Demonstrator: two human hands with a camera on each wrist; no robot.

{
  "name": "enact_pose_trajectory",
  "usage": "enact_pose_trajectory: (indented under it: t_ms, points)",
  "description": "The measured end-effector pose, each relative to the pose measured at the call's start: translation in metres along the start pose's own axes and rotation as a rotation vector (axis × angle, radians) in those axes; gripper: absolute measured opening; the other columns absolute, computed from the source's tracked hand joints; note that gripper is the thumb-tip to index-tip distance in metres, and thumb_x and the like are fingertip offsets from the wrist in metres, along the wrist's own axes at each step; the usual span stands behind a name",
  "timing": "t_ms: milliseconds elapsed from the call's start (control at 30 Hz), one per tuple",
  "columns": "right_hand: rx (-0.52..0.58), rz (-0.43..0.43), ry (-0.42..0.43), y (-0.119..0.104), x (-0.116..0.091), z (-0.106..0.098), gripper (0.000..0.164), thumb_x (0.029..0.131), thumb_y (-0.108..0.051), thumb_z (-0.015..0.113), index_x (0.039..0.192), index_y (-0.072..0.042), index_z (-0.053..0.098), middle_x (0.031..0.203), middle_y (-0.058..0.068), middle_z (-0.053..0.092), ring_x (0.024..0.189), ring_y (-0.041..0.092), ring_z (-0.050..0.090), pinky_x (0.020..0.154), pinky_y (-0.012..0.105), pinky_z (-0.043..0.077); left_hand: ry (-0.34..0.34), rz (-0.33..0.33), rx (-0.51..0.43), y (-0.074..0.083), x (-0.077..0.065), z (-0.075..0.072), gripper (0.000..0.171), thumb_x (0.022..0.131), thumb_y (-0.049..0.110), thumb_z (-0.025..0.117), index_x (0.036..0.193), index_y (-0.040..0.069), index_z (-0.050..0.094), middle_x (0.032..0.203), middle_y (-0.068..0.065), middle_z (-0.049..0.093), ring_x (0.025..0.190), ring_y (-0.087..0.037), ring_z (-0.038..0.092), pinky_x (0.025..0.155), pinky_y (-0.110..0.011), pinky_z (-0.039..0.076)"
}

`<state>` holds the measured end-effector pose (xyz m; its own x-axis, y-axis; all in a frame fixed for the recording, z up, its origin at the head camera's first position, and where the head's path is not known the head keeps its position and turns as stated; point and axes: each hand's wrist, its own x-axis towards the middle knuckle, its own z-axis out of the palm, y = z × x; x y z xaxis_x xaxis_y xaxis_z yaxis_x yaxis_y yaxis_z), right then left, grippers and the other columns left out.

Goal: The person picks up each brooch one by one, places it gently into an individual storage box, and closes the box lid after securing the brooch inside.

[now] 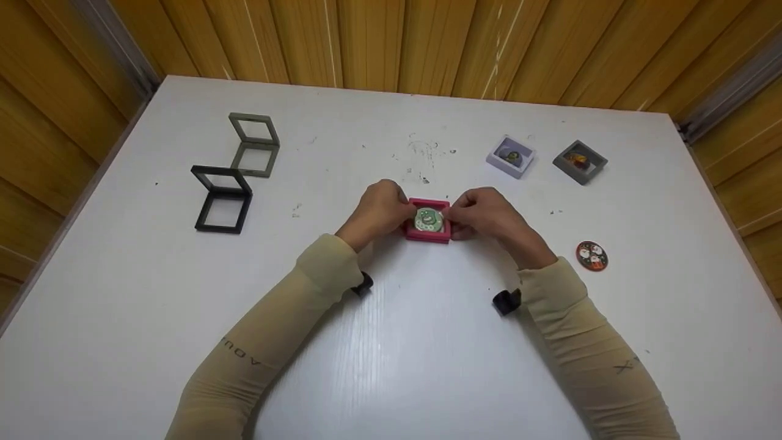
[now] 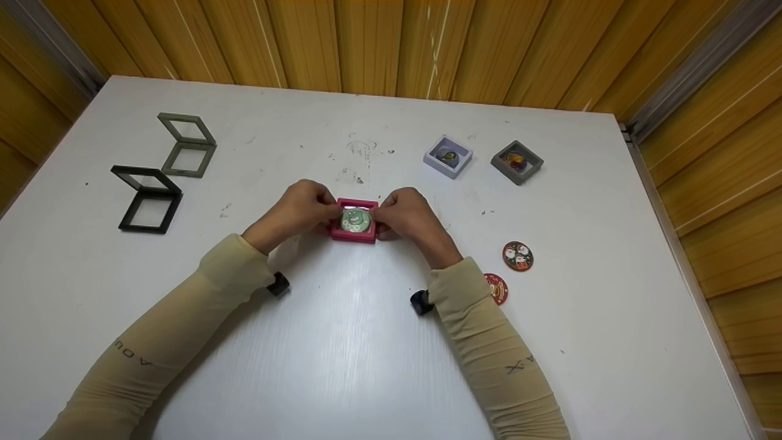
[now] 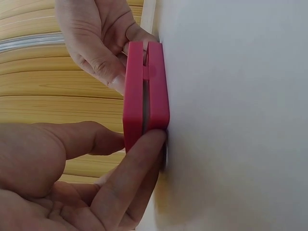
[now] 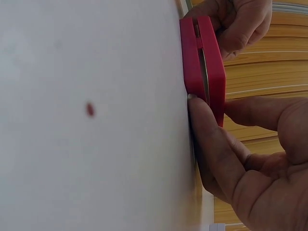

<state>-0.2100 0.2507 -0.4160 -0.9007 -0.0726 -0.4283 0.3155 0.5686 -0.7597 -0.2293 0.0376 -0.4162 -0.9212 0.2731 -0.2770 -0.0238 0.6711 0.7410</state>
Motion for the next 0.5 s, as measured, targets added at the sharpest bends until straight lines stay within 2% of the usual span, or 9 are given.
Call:
enact_pose_trajectory:
  t_ms: [300, 367, 500]
  points:
    - [-0.021, 0.004, 0.007, -0.0009, -0.0005, 0.0004, 0.026, 0.102, -0.021, 0.074, 0.112, 0.003, 0.067, 0.111, 0.018, 0.068, 0.082, 0.016, 0.071, 0.072, 0.024, 0.060, 0.002, 0.001, -0.010, -0.0005, 0.0001, 0.0005, 0.016, 0.099, 0.012, 0.072, 0.091, -0.002, 0.073, 0.082, -0.006, 0.064, 0.069, -0.015, 0.056, 0.059, -0.024, 0.045]
    - [-0.019, 0.004, 0.007, -0.0008, -0.0004, 0.0004, 0.025, 0.102, -0.020, 0.074, 0.112, 0.002, 0.067, 0.111, 0.018, 0.068, 0.081, 0.015, 0.070, 0.072, 0.024, 0.060, 0.005, 0.000, -0.018, -0.0006, 0.0001, 0.0006, 0.016, 0.099, 0.012, 0.072, 0.088, 0.001, 0.070, 0.082, -0.005, 0.063, 0.069, -0.015, 0.056, 0.059, -0.024, 0.045]
    - [0.012, 0.010, 0.002, -0.0007, 0.0001, 0.0006, 0.024, 0.101, -0.018, 0.074, 0.110, 0.003, 0.066, 0.109, 0.017, 0.068, 0.079, 0.014, 0.071, 0.073, 0.024, 0.060, 0.006, 0.006, -0.008, -0.0009, 0.0000, 0.0005, 0.026, 0.098, 0.010, 0.072, 0.074, 0.006, 0.063, 0.071, -0.002, 0.057, 0.063, -0.013, 0.051, 0.055, -0.024, 0.041]
